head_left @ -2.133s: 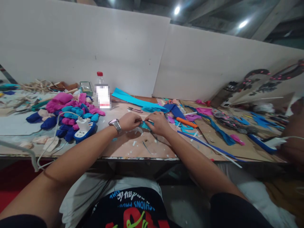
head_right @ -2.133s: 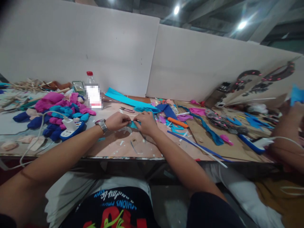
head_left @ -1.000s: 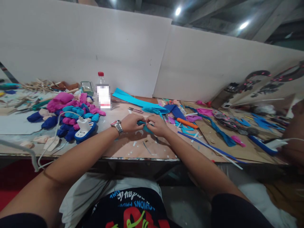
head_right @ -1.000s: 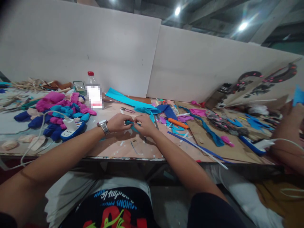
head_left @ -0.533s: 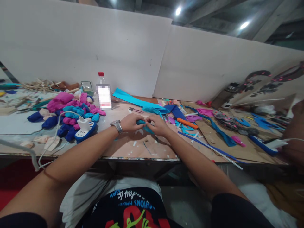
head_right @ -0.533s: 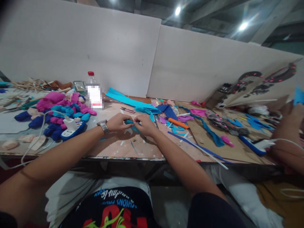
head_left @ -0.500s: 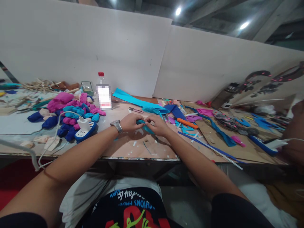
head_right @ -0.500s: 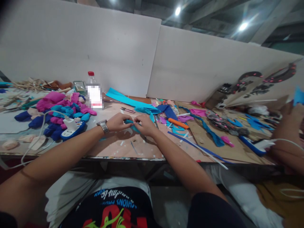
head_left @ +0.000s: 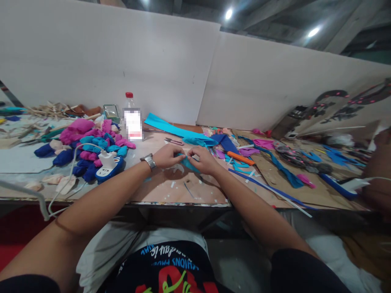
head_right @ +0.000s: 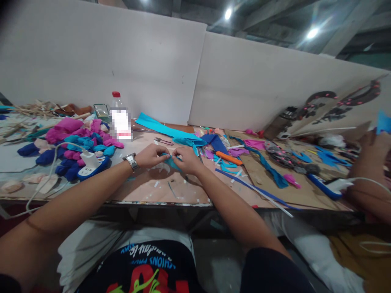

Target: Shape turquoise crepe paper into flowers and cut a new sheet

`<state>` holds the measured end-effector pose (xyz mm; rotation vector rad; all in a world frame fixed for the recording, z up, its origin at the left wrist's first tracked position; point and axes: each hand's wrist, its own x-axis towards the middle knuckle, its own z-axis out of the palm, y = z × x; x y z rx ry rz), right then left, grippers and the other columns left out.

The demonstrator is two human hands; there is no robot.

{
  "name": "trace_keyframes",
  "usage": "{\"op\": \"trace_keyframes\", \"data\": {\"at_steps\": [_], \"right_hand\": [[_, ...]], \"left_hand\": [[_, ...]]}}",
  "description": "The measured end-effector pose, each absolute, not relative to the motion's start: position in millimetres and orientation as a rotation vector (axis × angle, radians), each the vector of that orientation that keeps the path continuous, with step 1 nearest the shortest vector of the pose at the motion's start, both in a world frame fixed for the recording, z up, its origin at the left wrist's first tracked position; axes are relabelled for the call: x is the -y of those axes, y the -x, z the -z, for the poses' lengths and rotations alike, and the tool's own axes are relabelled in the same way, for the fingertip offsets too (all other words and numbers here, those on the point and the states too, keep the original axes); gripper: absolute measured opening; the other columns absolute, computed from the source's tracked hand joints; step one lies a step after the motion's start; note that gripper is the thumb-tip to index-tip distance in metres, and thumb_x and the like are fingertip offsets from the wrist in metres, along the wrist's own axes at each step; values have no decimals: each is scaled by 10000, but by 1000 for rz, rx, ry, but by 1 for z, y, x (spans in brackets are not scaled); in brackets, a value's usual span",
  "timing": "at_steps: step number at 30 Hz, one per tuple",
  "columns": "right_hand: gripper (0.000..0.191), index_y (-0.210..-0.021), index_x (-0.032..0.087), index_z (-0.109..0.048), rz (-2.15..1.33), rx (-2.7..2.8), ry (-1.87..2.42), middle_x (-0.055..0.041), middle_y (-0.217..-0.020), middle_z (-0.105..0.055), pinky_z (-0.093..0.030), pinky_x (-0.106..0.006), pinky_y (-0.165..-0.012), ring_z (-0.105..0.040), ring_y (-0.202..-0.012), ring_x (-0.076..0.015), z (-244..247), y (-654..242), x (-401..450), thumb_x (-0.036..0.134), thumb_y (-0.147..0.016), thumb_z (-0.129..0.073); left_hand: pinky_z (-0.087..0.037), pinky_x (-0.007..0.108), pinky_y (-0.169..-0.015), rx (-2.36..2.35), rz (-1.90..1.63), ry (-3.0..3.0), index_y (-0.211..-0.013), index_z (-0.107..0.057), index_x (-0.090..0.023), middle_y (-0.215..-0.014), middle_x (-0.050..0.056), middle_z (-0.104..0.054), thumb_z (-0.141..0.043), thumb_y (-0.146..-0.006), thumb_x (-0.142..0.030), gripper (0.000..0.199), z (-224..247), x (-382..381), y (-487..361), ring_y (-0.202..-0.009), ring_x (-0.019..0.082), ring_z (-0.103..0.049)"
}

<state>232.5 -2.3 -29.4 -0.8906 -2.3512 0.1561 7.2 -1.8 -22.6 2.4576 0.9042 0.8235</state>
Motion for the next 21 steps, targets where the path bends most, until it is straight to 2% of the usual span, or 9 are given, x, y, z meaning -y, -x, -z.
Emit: {"op": "trace_keyframes", "data": {"at_steps": [4, 13, 17, 21], "right_hand": [[85, -825, 210, -663, -160, 2359, 870, -51, -854, -726, -422, -373, -800, -614, -853, -233, 28, -232, 3, 253, -884, -619], [61, -847, 212, -665, -141, 2337, 904, -49, -870, -725, -406, -391, -817, -613, -874, -245, 26, -234, 4, 242, -889, -633], [129, -884, 223, -674, -132, 2339, 879, -52, -888, -732, -419, -388, -817, -631, -876, -240, 25, -234, 5, 332, -938, -631], [159, -850, 217, -665, -65, 2312, 896, -63, -862, -733, -421, -396, -804, -633, -856, -247, 25, -234, 4, 323, -949, -601]], "left_hand": [[-403, 259, -664, -881, -814, -2469, -935, -746, -146, -812, 46, -731, -532, -955, -371, 312, 24, 1, -8, -709, 151, -596], [-427, 255, -647, -957, -733, -2392, -932, -750, -149, -792, 54, -756, -558, -950, -411, 325, 25, -3, -5, -707, 163, -649], [-438, 251, -648, -950, -729, -2337, -918, -742, -149, -804, 57, -763, -556, -952, -450, 356, 27, -4, -5, -712, 162, -662], [-450, 244, -633, -938, -713, -2217, -881, -728, -139, -817, 72, -776, -574, -939, -490, 388, 27, -4, -5, -706, 161, -672]]}}
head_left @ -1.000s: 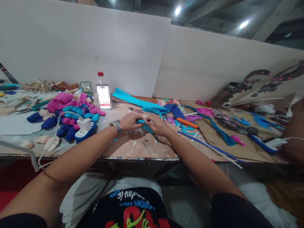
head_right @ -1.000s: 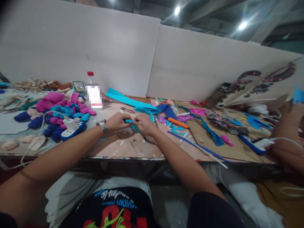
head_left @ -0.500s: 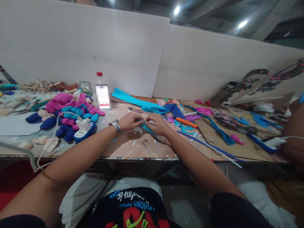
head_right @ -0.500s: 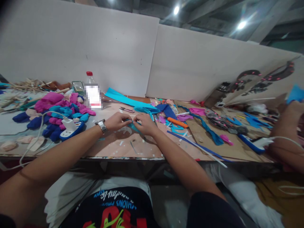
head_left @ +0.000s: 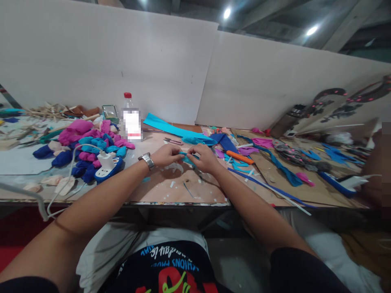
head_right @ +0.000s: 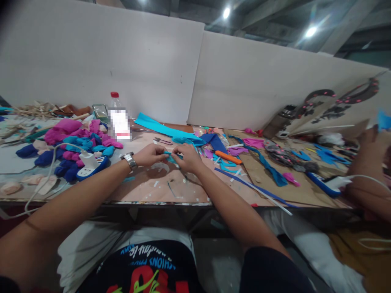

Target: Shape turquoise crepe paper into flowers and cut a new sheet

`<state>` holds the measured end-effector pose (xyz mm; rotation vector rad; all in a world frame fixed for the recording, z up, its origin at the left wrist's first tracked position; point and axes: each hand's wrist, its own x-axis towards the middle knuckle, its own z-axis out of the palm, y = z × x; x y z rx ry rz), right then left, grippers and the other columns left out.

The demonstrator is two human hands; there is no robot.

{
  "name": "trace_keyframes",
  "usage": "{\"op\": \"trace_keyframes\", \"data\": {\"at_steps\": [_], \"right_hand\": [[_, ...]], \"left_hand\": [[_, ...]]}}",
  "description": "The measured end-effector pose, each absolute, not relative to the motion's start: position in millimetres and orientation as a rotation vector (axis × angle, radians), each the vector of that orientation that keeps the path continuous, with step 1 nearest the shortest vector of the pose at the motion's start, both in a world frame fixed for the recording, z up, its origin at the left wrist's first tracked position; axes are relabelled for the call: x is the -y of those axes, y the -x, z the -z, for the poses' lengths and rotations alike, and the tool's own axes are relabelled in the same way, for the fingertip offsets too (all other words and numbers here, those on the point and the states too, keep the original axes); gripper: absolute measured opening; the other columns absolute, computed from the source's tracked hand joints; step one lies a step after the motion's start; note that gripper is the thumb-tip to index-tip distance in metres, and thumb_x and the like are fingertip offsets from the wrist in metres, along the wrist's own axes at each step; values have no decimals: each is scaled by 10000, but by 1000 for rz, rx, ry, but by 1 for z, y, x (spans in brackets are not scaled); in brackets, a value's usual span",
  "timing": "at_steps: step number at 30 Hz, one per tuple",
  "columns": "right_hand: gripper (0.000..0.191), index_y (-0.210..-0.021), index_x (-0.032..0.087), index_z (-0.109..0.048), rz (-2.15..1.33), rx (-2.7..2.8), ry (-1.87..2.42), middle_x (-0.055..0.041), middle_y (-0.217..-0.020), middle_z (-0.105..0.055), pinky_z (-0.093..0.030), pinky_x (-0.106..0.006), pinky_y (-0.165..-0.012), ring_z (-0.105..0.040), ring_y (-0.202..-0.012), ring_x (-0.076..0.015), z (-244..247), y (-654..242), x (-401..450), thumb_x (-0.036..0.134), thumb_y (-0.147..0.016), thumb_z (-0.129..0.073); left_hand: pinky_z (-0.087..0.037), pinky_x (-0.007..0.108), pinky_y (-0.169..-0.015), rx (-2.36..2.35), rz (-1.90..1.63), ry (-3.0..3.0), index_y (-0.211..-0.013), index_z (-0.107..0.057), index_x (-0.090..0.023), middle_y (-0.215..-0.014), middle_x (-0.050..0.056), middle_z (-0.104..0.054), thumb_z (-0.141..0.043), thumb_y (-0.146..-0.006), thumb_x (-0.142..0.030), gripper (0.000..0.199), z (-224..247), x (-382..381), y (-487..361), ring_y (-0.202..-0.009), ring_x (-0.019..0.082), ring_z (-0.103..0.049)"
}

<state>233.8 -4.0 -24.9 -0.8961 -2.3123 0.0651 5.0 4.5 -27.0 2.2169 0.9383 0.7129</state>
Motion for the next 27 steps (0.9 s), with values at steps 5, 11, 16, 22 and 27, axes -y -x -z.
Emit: {"op": "trace_keyframes", "data": {"at_steps": [5, 11, 16, 22, 27], "right_hand": [[113, -893, 223, -694, -49, 2279, 869, -63, -902, -760, -429, -406, -834, -656, -878, -252, 25, -234, 5, 317, -924, -641], [89, -918, 238, -728, -4, 2248, 819, -55, -919, -786, -427, -416, -876, -685, -895, -254, 22, -232, 9, 302, -922, -667], [110, -927, 243, -734, 54, 2297, 808, -57, -903, -788, -400, -426, -884, -681, -904, -258, 20, -232, 9, 320, -937, -656], [104, -952, 246, -737, 44, 2305, 820, -59, -927, -787, -392, -436, -908, -676, -922, -261, 23, -232, 9, 314, -925, -664], [82, -940, 240, -729, 48, 2294, 846, -51, -940, -783, -389, -426, -901, -665, -928, -253, 25, -232, 9, 286, -916, -665]], "left_hand": [[-473, 240, -645, -898, -733, -2111, -837, -712, -127, -796, 83, -767, -615, -921, -474, 370, 27, -4, -7, -719, 159, -678], [-528, 247, -649, -837, -686, -1932, -835, -687, -125, -786, 85, -760, -635, -917, -419, 309, 22, 2, -10, -691, 146, -691], [-558, 268, -661, -826, -672, -1813, -859, -668, -121, -764, 97, -753, -625, -908, -545, 430, 20, 3, -11, -717, 170, -725], [-532, 249, -624, -843, -697, -1883, -808, -670, -126, -684, 71, -708, -634, -864, -647, 525, 24, -1, -11, -665, 158, -699], [-458, 227, -577, -875, -720, -1970, -868, -687, -127, -687, 68, -718, -617, -877, -633, 510, 23, -2, -9, -616, 136, -639]]}}
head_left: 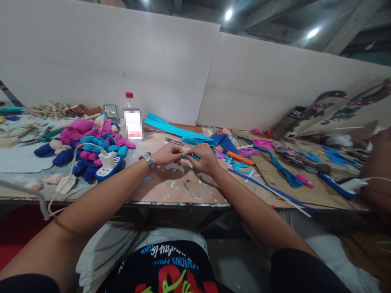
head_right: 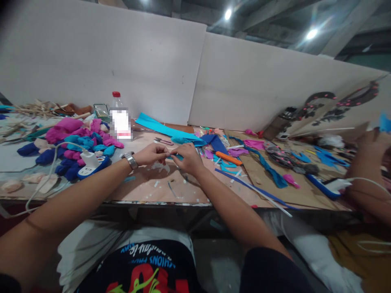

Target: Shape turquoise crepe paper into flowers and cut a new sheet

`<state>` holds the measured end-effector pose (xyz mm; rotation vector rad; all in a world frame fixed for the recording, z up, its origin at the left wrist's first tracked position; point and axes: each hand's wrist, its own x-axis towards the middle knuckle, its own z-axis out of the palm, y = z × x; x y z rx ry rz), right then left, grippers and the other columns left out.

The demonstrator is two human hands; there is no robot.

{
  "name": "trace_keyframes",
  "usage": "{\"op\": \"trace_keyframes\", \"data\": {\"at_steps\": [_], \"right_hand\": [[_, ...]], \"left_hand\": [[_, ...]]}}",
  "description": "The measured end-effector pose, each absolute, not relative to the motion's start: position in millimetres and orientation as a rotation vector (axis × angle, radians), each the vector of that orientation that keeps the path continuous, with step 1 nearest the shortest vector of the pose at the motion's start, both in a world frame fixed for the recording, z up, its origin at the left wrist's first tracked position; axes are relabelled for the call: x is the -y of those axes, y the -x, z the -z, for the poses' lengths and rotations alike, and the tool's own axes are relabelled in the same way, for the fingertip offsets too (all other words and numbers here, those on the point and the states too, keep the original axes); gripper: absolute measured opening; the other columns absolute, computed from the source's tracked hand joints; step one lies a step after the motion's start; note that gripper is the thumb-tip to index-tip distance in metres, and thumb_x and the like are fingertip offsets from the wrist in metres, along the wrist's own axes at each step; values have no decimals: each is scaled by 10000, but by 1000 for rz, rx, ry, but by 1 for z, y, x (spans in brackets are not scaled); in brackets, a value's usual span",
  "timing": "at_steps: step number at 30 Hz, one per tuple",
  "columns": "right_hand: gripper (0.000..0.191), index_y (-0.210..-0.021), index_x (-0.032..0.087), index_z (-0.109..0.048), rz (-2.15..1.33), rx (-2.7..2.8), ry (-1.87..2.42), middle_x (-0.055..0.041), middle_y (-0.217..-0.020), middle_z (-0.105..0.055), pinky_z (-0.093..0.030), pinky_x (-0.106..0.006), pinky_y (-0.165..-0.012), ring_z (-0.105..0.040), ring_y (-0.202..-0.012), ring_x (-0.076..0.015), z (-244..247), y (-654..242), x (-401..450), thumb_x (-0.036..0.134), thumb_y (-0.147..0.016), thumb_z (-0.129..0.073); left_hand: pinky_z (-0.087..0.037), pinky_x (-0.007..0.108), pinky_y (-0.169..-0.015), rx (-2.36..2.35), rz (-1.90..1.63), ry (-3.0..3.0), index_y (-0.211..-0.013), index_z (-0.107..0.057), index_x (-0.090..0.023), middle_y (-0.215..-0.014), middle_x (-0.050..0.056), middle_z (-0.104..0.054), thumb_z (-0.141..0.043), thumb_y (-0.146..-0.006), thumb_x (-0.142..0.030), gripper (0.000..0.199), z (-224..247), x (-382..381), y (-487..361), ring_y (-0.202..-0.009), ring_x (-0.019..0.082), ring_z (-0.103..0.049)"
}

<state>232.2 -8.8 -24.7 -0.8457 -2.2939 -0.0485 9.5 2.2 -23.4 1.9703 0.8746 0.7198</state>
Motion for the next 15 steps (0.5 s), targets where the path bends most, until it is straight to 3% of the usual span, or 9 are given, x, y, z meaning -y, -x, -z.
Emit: {"op": "trace_keyframes", "data": {"at_steps": [8, 15], "right_hand": [[69, -901, 227, -707, 47, 2281, 925, -61, -933, -774, -368, -429, -870, -634, -947, -272, 25, -229, 9, 280, -924, -669], [59, -912, 226, -668, -21, 2296, 972, -75, -975, -748, -377, -423, -865, -598, -998, -290, 27, -227, 10, 254, -925, -618]], "left_hand": [[-386, 239, -584, -936, -821, -2333, -853, -725, -153, -720, 39, -733, -561, -950, -461, 362, 21, 1, -8, -598, 123, -586], [-386, 278, -667, -1011, -887, -2666, -932, -770, -205, -850, 52, -771, -535, -964, -362, 284, 25, 1, -10, -731, 167, -641]]}}
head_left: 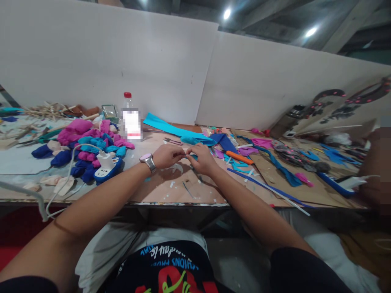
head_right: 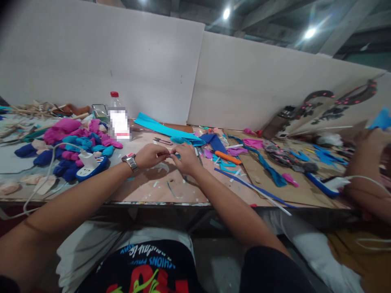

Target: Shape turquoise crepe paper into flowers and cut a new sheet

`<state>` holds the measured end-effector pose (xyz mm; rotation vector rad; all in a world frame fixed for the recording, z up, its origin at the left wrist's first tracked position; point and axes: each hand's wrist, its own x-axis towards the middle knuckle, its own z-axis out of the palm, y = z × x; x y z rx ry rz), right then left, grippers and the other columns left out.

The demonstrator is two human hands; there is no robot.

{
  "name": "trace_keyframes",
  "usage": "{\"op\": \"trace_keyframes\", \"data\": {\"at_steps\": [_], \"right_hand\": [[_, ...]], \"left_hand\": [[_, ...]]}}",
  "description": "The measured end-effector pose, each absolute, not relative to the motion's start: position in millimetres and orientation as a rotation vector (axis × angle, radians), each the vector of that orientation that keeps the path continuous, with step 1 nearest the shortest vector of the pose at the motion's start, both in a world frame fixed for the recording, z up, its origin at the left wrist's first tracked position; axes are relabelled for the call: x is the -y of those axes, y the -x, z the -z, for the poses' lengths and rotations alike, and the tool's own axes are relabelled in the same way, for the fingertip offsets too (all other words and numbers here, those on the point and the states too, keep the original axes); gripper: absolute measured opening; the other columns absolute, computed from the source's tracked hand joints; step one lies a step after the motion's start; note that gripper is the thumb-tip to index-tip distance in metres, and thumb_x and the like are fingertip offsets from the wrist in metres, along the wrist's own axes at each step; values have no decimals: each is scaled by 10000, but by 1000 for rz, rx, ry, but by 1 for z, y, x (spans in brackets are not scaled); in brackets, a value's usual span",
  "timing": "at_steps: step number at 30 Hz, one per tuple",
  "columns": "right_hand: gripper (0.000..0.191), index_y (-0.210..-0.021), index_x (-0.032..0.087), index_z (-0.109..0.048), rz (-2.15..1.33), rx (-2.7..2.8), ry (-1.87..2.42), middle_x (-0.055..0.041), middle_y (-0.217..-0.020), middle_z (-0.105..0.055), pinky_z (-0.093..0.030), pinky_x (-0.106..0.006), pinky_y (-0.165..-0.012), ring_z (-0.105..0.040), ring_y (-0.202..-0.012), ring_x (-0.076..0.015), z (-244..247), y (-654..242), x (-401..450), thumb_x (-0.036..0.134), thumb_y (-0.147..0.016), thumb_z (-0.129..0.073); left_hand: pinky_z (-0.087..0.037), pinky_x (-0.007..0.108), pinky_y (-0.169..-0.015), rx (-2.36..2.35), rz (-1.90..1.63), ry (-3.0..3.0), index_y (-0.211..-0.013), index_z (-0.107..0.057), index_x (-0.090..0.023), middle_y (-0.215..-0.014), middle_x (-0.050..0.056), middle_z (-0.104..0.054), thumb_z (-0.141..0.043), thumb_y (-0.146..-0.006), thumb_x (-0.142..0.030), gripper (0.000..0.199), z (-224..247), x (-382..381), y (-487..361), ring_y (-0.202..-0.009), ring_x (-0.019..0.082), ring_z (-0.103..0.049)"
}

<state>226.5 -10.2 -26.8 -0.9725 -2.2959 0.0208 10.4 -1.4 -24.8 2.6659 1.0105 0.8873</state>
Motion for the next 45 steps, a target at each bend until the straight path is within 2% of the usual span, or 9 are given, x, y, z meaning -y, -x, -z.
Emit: {"op": "trace_keyframes", "data": {"at_steps": [3, 10, 15, 21, 25, 32, 36, 45], "right_hand": [[75, -911, 219, -657, -44, 2298, 990, -83, -968, -731, -380, -425, -864, -589, -996, -289, 25, -225, 11, 249, -932, -591], [120, -882, 215, -628, -49, 2322, 1018, -83, -945, -715, -375, -416, -841, -566, -973, -283, 25, -224, 11, 257, -950, -538], [136, -893, 208, -614, -72, 2347, 1014, -83, -925, -693, -380, -409, -825, -565, -952, -276, 28, -224, 10, 247, -965, -505], [123, -902, 209, -639, -112, 2330, 961, -72, -951, -725, -372, -404, -855, -586, -967, -267, 25, -227, 9, 298, -957, -575], [156, -900, 207, -633, -73, 2365, 957, -80, -935, -716, -360, -405, -841, -584, -950, -271, 24, -227, 10, 289, -985, -530], [161, -905, 202, -627, -78, 2369, 946, -78, -914, -701, -374, -401, -814, -578, -909, -264, 25, -229, 8, 290, -991, -523], [145, -905, 203, -647, -108, 2334, 912, -66, -903, -716, -387, -392, -800, -593, -882, -253, 26, -230, 6, 307, -972, -570], [112, -857, 206, -629, -50, 2336, 906, -54, -847, -695, -400, -386, -781, -599, -842, -245, 29, -232, 5, 265, -940, -583]], "left_hand": [[-389, 284, -683, -1046, -882, -2696, -977, -772, -225, -913, 52, -780, -535, -969, -371, 279, 24, 3, -11, -769, 176, -653], [-369, 279, -640, -1038, -852, -2696, -917, -740, -180, -776, 47, -724, -519, -974, -376, 301, 22, 5, -10, -671, 160, -606], [-374, 276, -658, -1010, -890, -2705, -954, -745, -196, -815, 40, -738, -532, -968, -364, 271, 24, 3, -9, -706, 159, -617], [-370, 277, -660, -1000, -916, -2739, -914, -755, -201, -798, 35, -740, -535, -963, -359, 275, 29, -2, -6, -708, 158, -623], [-362, 274, -646, -998, -898, -2729, -931, -751, -208, -810, 33, -743, -529, -967, -384, 286, 30, -3, -7, -704, 158, -623], [-357, 259, -607, -989, -838, -2584, -770, -683, -169, -701, 32, -718, -553, -945, -343, 279, 26, 2, -9, -613, 140, -594], [-370, 246, -606, -993, -864, -2470, -779, -676, -162, -758, 41, -752, -551, -955, -359, 292, 25, 3, -9, -635, 136, -615], [-425, 241, -616, -953, -711, -2265, -790, -665, -148, -744, 51, -747, -553, -953, -421, 337, 25, 4, -10, -655, 145, -654]]}}
